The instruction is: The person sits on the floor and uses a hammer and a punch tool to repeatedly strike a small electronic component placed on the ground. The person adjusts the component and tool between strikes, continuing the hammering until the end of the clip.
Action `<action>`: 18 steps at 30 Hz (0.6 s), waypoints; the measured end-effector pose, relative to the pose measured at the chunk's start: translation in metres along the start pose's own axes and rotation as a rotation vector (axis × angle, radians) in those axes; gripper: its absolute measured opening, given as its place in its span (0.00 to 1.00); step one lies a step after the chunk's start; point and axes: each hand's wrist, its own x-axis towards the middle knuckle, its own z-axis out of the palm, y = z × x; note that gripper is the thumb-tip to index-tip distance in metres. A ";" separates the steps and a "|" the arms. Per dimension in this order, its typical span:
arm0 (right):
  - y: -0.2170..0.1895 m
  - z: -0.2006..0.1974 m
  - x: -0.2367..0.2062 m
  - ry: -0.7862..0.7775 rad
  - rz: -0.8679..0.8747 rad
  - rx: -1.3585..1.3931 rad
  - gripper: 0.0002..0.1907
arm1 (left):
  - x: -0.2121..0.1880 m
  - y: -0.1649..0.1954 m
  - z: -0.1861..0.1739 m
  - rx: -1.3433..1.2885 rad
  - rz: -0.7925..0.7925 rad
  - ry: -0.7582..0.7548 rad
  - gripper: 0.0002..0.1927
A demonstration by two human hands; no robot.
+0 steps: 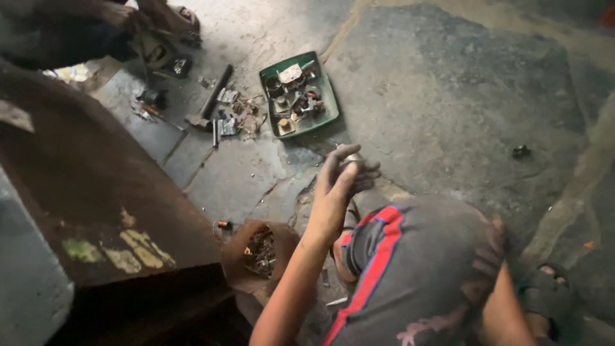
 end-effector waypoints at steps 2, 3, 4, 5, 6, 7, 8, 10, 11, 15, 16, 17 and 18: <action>-0.005 0.007 -0.005 0.095 -0.012 -0.032 0.34 | -0.026 0.017 0.006 0.122 0.113 0.096 0.21; -0.008 0.009 -0.006 0.130 -0.027 -0.029 0.36 | -0.041 0.030 0.009 0.186 0.168 0.139 0.21; -0.012 0.010 -0.004 0.159 -0.056 -0.020 0.38 | -0.058 0.042 0.014 0.226 0.256 0.146 0.19; -0.015 0.009 -0.004 0.179 -0.086 0.002 0.41 | -0.075 0.054 0.018 0.268 0.346 0.149 0.18; -0.018 0.009 -0.003 0.204 -0.115 0.017 0.41 | -0.097 0.066 0.021 0.460 0.362 0.092 0.13; -0.021 0.008 -0.003 0.229 -0.141 0.031 0.42 | -0.113 0.073 0.023 0.652 0.377 0.034 0.08; -0.021 0.007 -0.005 0.251 -0.168 0.034 0.43 | -0.131 0.076 0.021 0.749 0.394 -0.262 0.10; -0.021 0.007 -0.013 0.302 -0.233 -0.014 0.44 | -0.157 0.056 0.022 0.863 0.340 -0.780 0.13; -0.020 0.008 -0.019 0.329 -0.270 -0.031 0.45 | -0.167 0.028 0.028 0.930 0.278 -0.939 0.15; -0.017 0.013 -0.042 0.142 -0.186 -0.158 0.44 | -0.207 -0.073 0.039 1.210 0.144 -1.240 0.23; -0.018 0.013 -0.046 0.148 -0.204 -0.151 0.49 | -0.212 -0.084 0.044 1.184 0.187 -1.243 0.22; -0.019 0.013 -0.050 0.153 -0.218 -0.145 0.55 | -0.214 -0.088 0.048 1.155 0.228 -1.256 0.21; -0.021 0.013 -0.054 0.028 -0.244 -0.211 0.46 | -0.213 -0.087 0.054 1.115 0.273 -1.273 0.21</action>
